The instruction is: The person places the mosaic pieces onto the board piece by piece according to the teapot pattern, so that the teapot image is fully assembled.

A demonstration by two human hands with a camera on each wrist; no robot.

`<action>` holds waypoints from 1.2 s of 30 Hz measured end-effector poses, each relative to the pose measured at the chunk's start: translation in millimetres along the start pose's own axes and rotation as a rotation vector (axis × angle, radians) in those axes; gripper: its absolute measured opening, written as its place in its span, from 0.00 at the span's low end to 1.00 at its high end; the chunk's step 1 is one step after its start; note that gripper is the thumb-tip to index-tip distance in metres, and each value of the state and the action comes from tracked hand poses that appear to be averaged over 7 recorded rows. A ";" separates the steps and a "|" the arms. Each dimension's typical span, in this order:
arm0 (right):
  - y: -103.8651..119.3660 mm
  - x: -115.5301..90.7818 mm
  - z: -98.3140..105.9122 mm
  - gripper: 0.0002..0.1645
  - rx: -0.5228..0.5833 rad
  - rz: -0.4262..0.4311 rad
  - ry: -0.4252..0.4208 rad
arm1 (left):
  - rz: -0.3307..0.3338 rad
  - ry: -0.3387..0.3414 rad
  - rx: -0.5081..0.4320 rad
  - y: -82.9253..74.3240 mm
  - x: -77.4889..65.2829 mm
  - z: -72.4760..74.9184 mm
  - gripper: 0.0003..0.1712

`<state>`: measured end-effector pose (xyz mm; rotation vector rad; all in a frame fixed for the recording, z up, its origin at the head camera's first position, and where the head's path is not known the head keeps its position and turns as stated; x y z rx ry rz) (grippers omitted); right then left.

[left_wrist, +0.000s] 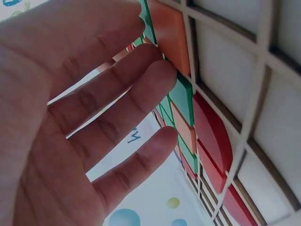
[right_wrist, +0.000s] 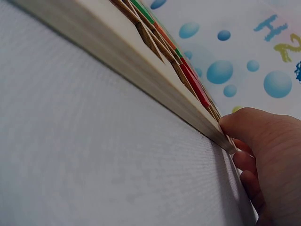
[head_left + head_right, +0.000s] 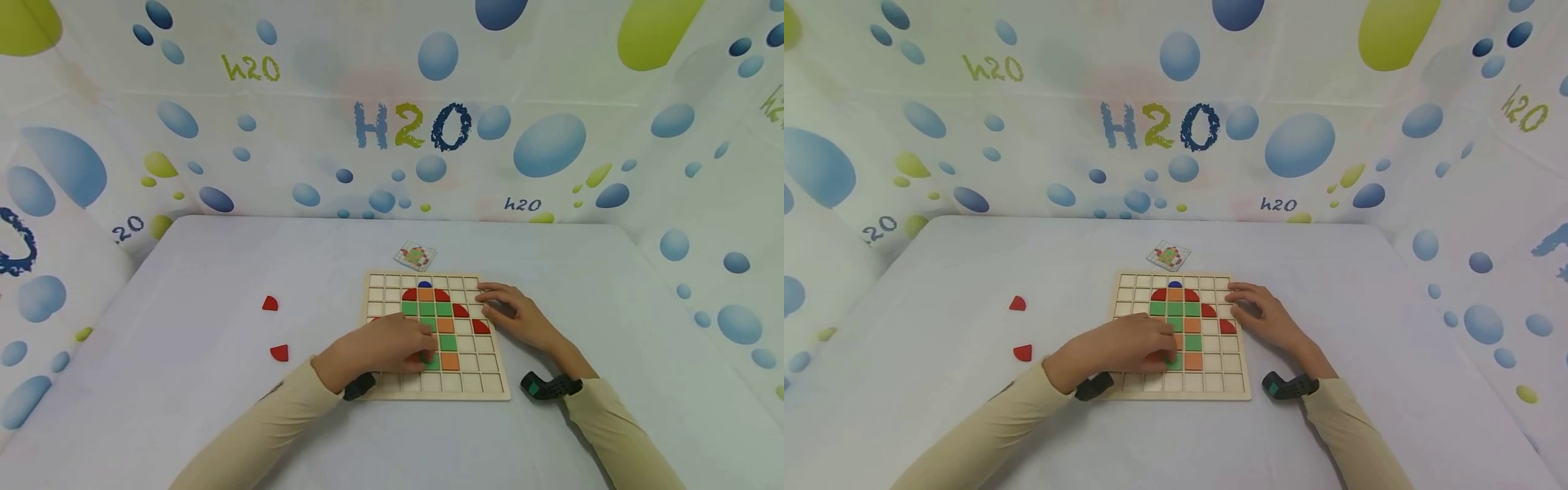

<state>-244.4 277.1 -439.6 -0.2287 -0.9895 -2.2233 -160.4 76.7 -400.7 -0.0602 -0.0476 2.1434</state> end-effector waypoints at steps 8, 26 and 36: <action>3.7 -0.1 0.8 0.17 -0.008 -0.003 -0.002 | 0.030 -0.041 -0.016 9.8 -11.9 2.7 0.04; 10.6 0.4 0.4 0.18 -0.017 -0.020 -0.013 | 0.190 -0.063 -0.111 47.1 -46.7 12.8 0.03; 2.3 -0.3 0.5 0.18 -0.002 -0.019 0.001 | 0.256 -0.120 -0.167 70.2 -69.5 19.3 0.02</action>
Point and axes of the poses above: each hand's wrist, its own x-axis towards the middle knuckle, its own z-axis out of the back of the hand, y = z × x, the point moved 7 cm from there along x, towards the middle knuckle, and after that the axes turned 2 degrees about z, right-handed, at the moved point
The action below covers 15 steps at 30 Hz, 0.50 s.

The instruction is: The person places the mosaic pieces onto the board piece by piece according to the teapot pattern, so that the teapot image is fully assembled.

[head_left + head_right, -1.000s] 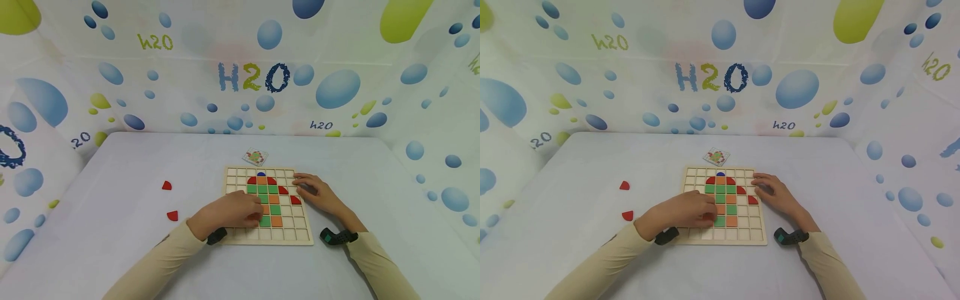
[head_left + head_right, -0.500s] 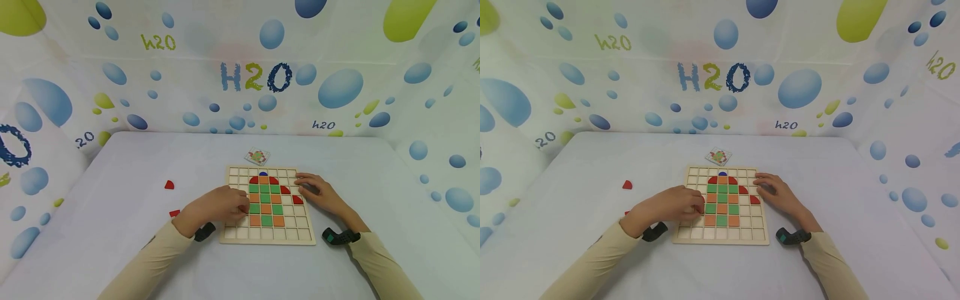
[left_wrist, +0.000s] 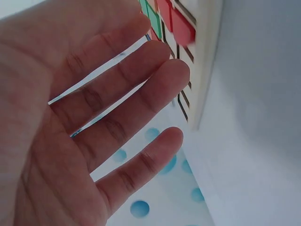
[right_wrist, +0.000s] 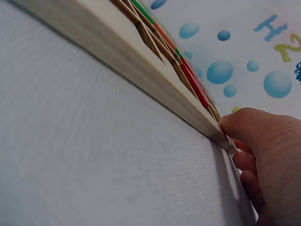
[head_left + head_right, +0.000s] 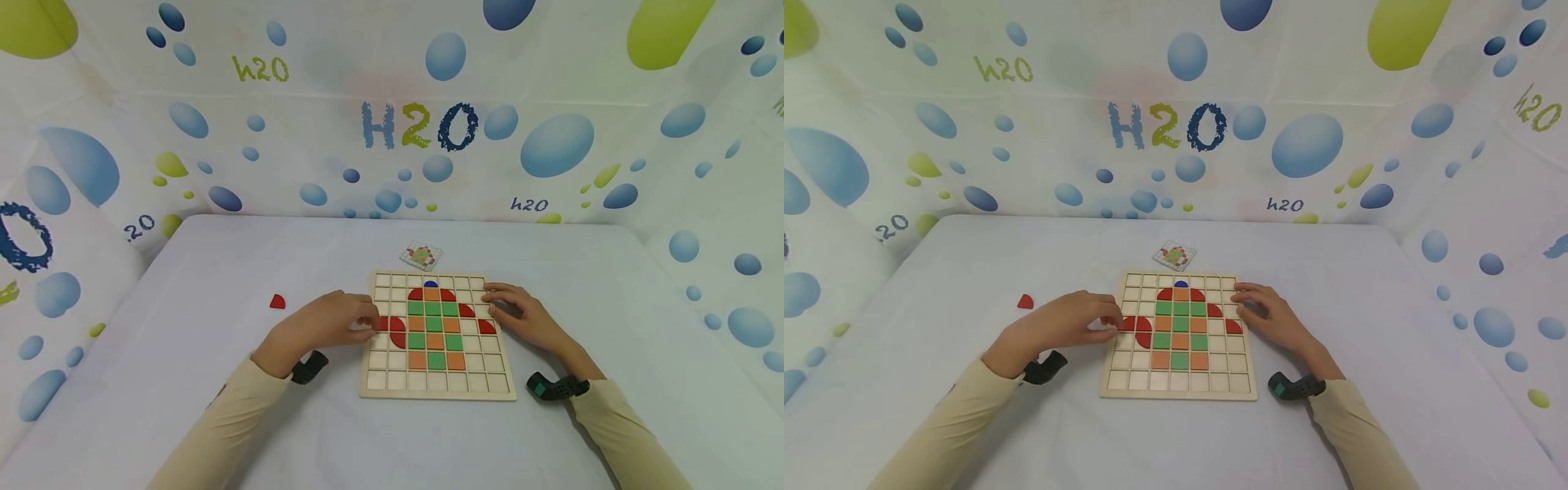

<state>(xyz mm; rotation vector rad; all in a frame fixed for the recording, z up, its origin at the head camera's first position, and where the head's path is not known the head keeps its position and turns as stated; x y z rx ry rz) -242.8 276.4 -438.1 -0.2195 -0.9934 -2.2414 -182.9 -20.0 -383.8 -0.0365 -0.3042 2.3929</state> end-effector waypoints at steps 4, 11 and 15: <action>-1.0 0.2 -0.7 0.19 0.001 -0.001 -0.002 | 0.052 -0.013 -0.002 13.2 -5.5 3.2 0.04; -1.5 0.0 -0.5 0.18 -0.004 -0.019 -0.001 | 0.118 -0.037 -0.024 36.2 -16.6 9.9 0.03; -0.5 -0.1 -0.4 0.18 0.001 -0.021 0.003 | 0.146 -0.057 -0.038 47.8 -24.3 13.8 0.03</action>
Point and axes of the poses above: each hand's wrist, its own x-axis towards the middle knuckle, its own z-axis out of the back of the hand, y = z × x, the point moved 7 cm from there along x, towards the middle knuckle, and after that the axes turned 2 degrees about z, right-handed, at the moved point
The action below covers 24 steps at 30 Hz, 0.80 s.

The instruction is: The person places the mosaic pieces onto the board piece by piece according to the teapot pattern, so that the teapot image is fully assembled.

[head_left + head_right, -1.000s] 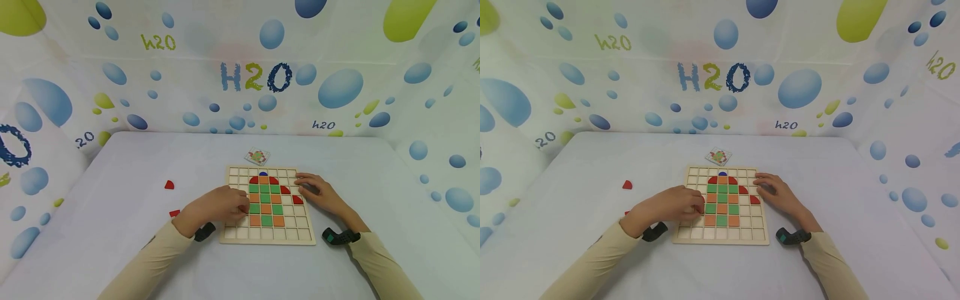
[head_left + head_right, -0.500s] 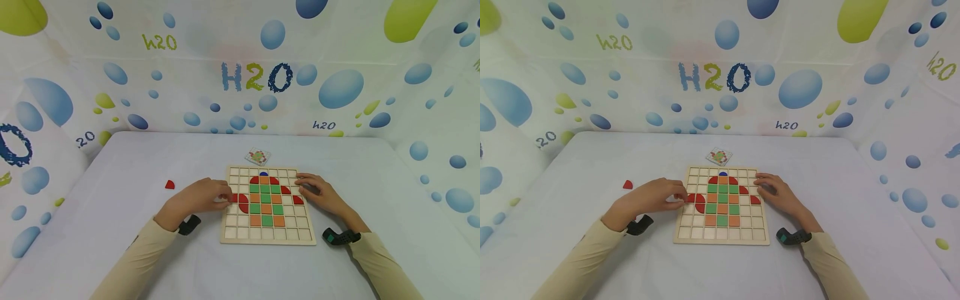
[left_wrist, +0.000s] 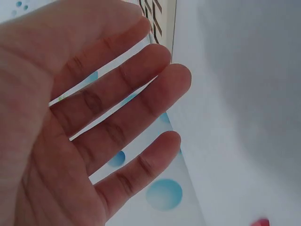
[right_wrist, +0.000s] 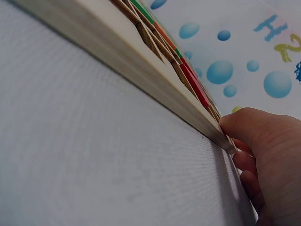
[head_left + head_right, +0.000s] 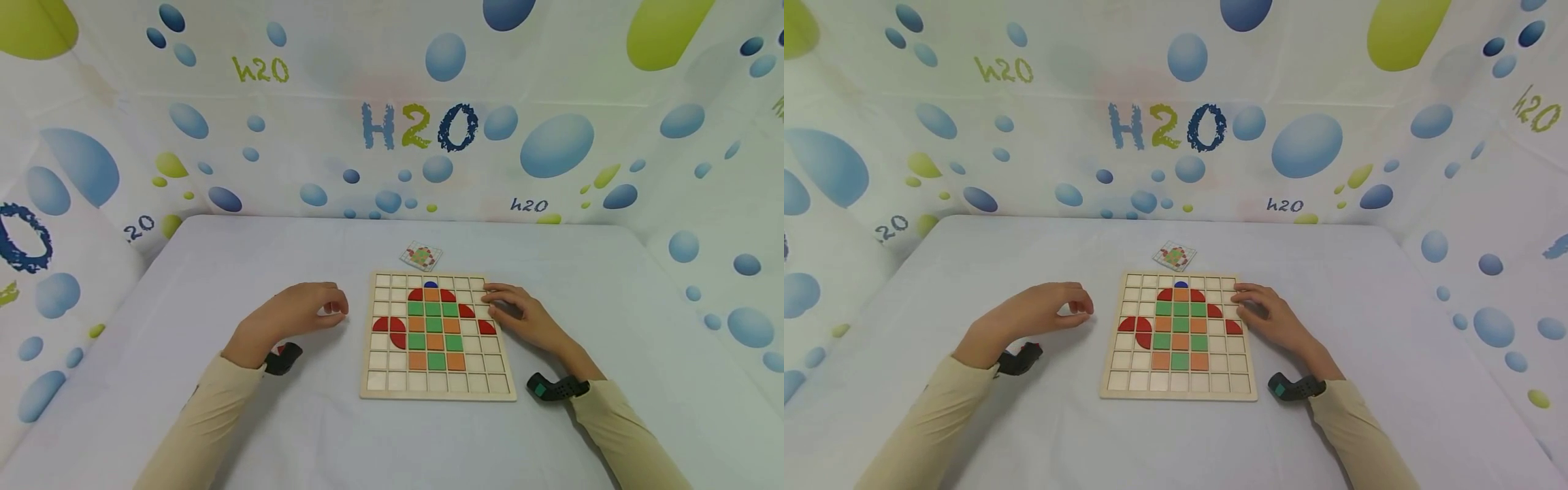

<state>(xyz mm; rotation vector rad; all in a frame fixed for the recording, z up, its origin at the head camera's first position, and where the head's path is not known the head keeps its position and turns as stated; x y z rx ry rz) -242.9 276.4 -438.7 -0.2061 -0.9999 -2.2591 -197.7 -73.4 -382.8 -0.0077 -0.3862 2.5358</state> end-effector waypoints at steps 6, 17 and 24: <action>-0.3 0.3 -1.0 0.19 -0.014 0.001 0.000 | 0.038 -0.031 0.006 16.1 -8.7 5.6 0.03; -1.9 0.2 -0.9 0.17 -0.003 -0.004 0.004 | 0.110 -0.026 0.026 39.7 -21.6 12.8 0.03; -0.6 0.5 0.2 0.19 -0.008 0.013 -0.004 | 0.180 -0.039 0.026 58.5 -29.0 16.6 0.06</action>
Point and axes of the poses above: each hand's wrist, its own x-axis towards the middle knuckle, its own z-axis out of the back of the hand, y = z × x, the point moved 7 cm from there along x, towards the middle knuckle, and after that the axes turned 2 degrees about z, right-handed, at the moved point
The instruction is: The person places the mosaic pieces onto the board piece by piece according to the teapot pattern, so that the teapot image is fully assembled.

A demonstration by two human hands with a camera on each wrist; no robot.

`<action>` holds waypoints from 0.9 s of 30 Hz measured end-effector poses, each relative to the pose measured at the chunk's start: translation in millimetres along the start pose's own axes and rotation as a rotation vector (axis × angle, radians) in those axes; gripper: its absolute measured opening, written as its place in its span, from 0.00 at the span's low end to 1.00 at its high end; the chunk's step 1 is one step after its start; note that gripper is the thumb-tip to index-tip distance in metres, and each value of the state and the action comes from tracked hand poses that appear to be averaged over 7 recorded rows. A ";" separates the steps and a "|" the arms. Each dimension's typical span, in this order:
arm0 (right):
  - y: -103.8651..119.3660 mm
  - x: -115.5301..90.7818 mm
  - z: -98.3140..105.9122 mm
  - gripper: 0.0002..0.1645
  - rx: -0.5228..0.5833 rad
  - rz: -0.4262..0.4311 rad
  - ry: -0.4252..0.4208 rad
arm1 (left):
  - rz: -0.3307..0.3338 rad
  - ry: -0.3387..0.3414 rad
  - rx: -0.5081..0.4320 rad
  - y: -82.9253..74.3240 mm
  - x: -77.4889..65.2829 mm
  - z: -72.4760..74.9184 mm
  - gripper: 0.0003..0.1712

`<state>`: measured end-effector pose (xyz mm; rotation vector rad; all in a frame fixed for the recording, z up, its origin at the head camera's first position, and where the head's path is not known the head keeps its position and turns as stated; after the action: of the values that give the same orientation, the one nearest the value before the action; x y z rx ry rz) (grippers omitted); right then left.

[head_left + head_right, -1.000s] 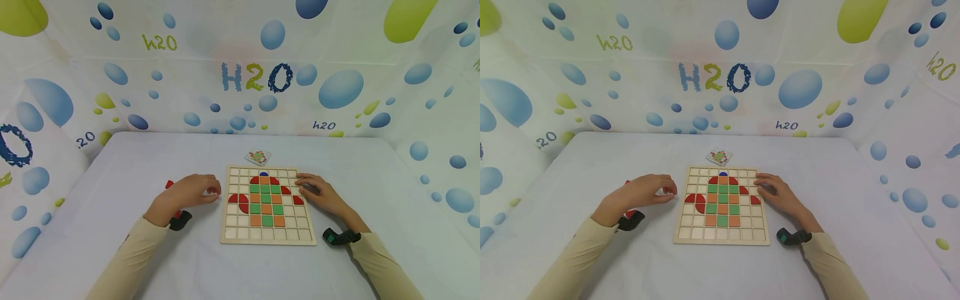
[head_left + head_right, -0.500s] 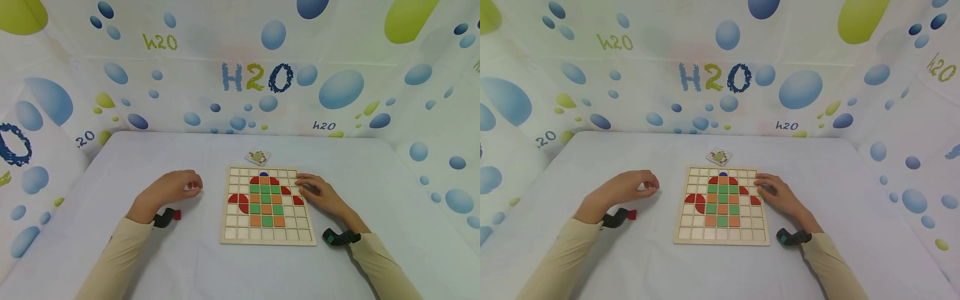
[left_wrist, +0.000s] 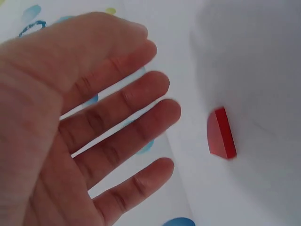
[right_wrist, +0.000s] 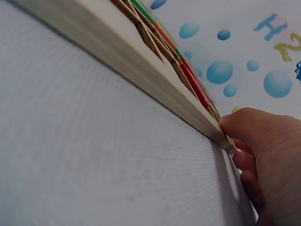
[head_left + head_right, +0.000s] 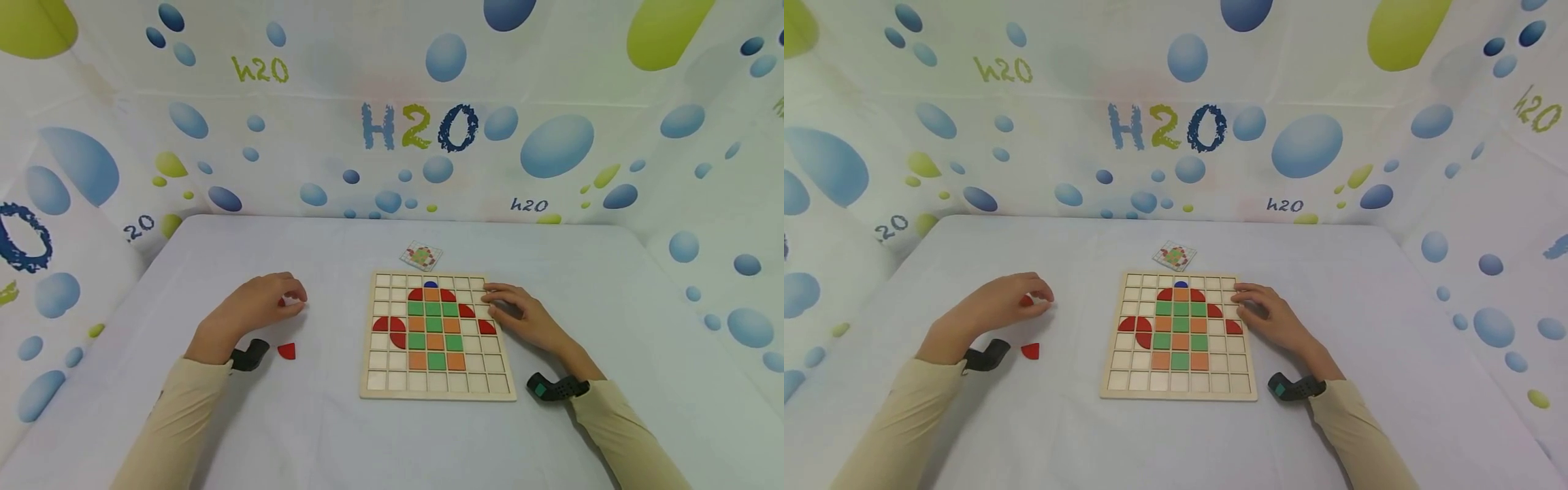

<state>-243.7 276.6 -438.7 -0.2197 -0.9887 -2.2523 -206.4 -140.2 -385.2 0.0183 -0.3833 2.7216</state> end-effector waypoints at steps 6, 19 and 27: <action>0.2 1.1 0.0 0.18 0.006 -0.006 -0.003 | 0.052 -0.031 0.005 12.2 -6.0 4.6 0.07; -0.5 0.6 0.9 0.17 0.023 -0.001 0.005 | 0.155 0.037 -0.079 30.2 -4.5 -2.2 0.09; 0.4 1.1 0.6 0.17 0.031 -0.002 0.010 | 0.119 0.033 -0.095 29.2 -3.9 -6.1 0.08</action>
<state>-244.3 276.2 -437.6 -0.1935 -1.0179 -2.2357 -213.6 -165.9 -399.0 -0.0772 -0.5189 2.8130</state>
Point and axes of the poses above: each hand's wrist, its own x-axis towards the middle knuckle, its own z-axis out of the back of the hand, y = z × x, the point moved 7 cm from there along x, towards the middle knuckle, and after that the axes turned 2 degrees about z, right-handed, at the moved point
